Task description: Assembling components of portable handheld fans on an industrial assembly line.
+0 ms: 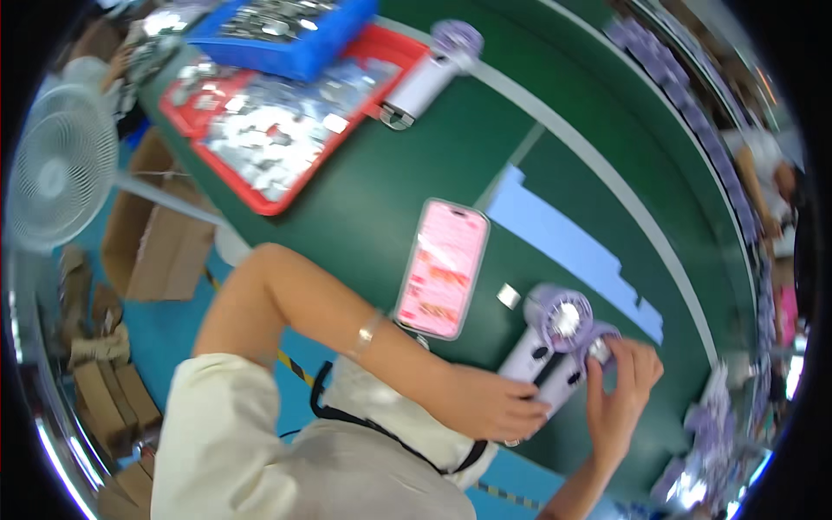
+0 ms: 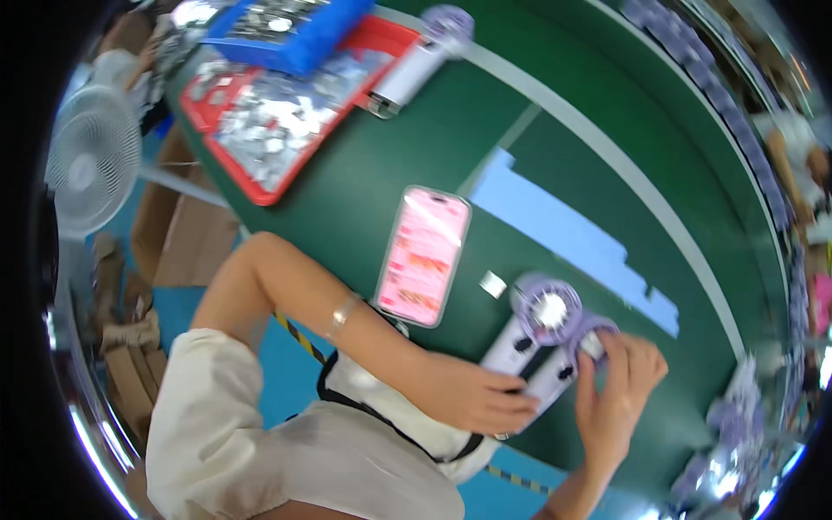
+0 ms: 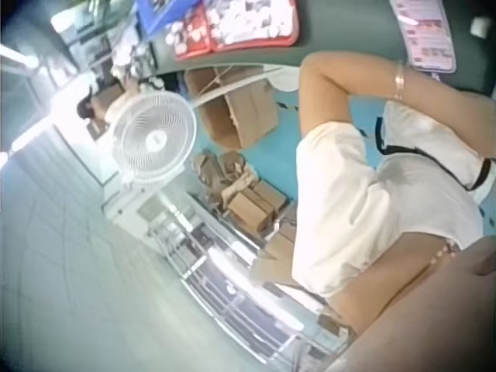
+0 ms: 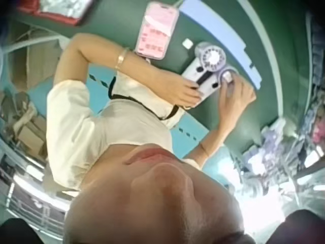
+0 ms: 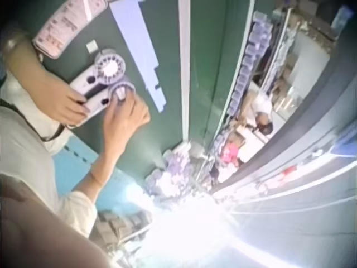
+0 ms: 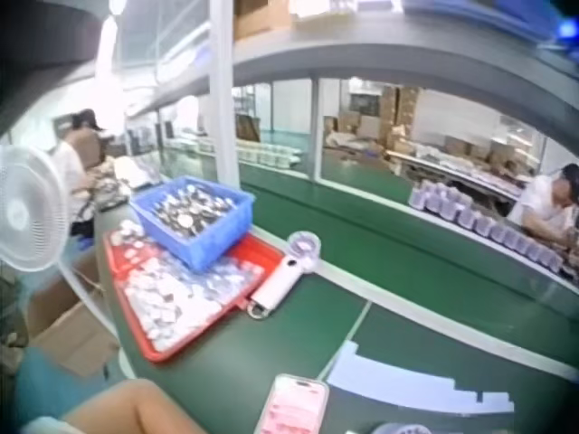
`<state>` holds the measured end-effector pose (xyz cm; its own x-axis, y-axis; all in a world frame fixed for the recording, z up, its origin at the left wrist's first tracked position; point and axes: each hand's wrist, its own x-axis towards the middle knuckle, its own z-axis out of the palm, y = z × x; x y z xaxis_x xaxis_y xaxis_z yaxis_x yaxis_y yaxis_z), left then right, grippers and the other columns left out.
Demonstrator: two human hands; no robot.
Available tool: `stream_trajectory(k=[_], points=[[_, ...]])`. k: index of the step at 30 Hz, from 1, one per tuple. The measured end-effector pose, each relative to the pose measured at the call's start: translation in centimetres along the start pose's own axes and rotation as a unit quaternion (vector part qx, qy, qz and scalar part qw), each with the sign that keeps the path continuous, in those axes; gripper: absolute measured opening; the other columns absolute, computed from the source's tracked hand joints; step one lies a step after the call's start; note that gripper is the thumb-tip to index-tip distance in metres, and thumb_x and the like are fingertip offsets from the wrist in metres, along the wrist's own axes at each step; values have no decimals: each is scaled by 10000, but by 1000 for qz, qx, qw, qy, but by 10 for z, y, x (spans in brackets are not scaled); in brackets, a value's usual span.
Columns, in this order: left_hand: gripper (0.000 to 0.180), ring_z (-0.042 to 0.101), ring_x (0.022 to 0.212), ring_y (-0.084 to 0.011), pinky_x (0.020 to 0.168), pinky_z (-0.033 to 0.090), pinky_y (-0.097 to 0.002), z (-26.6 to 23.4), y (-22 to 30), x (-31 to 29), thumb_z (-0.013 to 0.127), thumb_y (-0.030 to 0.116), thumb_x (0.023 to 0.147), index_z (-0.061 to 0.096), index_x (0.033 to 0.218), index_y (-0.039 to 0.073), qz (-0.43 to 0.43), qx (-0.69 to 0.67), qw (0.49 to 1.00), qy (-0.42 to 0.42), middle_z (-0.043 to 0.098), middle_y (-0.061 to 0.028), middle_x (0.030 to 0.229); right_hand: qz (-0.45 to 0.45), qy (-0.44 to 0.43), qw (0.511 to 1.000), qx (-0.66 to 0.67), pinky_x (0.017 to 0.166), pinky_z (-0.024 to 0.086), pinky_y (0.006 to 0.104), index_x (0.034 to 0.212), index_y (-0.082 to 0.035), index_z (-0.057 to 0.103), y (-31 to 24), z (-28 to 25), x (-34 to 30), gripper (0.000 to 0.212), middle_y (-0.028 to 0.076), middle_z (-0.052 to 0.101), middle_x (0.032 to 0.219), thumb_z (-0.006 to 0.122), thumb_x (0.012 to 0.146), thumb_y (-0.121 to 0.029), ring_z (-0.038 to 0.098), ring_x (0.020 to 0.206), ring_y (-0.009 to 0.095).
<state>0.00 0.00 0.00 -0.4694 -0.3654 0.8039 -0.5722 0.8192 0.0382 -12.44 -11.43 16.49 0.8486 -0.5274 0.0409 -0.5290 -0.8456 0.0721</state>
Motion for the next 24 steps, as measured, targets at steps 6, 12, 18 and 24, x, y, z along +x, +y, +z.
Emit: stream_trajectory(k=[6, 12, 18, 24], points=[[374, 474, 1331, -331, 1056, 386, -422, -53, -19, -80, 519, 220, 911, 584, 1196, -15, 26, 2, 988, -154, 551, -173, 1357, -12, 111, 989, 98, 926, 359, 465, 1036, 2, 591, -43, 90, 21, 289, 138, 564, 1003, 703, 772, -30, 525, 982, 333], [375, 477, 1333, -335, 1050, 394, -428, -56, -21, -79, 525, 216, 915, 584, 1205, -15, 19, -36, 989, -142, 553, -182, 1360, -21, 127, 986, 101, 932, 359, 485, 1030, 22, 563, -43, 98, 23, 292, 160, 557, 1002, 675, 762, -1, 523, 979, 345], [398, 474, 1336, -336, 1060, 389, -432, -55, -25, -83, 540, 235, 908, 582, 1218, -11, 34, -29, 988, -145, 552, -180, 1363, -20, 149, 984, 91, 954, 355, 500, 1030, 28, 563, -47, 101, 25, 291, 163, 556, 1009, 672, 762, 1, 523, 978, 350], [435, 465, 1342, -354, 1052, 405, -455, -56, -26, -80, 595, 264, 900, 555, 1233, -12, 12, -100, 985, -137, 535, -193, 1374, -24, 165, 982, 90, 1015, 331, 467, 1036, 6, 572, -43, 106, 19, 281, 147, 572, 1029, 677, 775, 3, 521, 1021, 334]])
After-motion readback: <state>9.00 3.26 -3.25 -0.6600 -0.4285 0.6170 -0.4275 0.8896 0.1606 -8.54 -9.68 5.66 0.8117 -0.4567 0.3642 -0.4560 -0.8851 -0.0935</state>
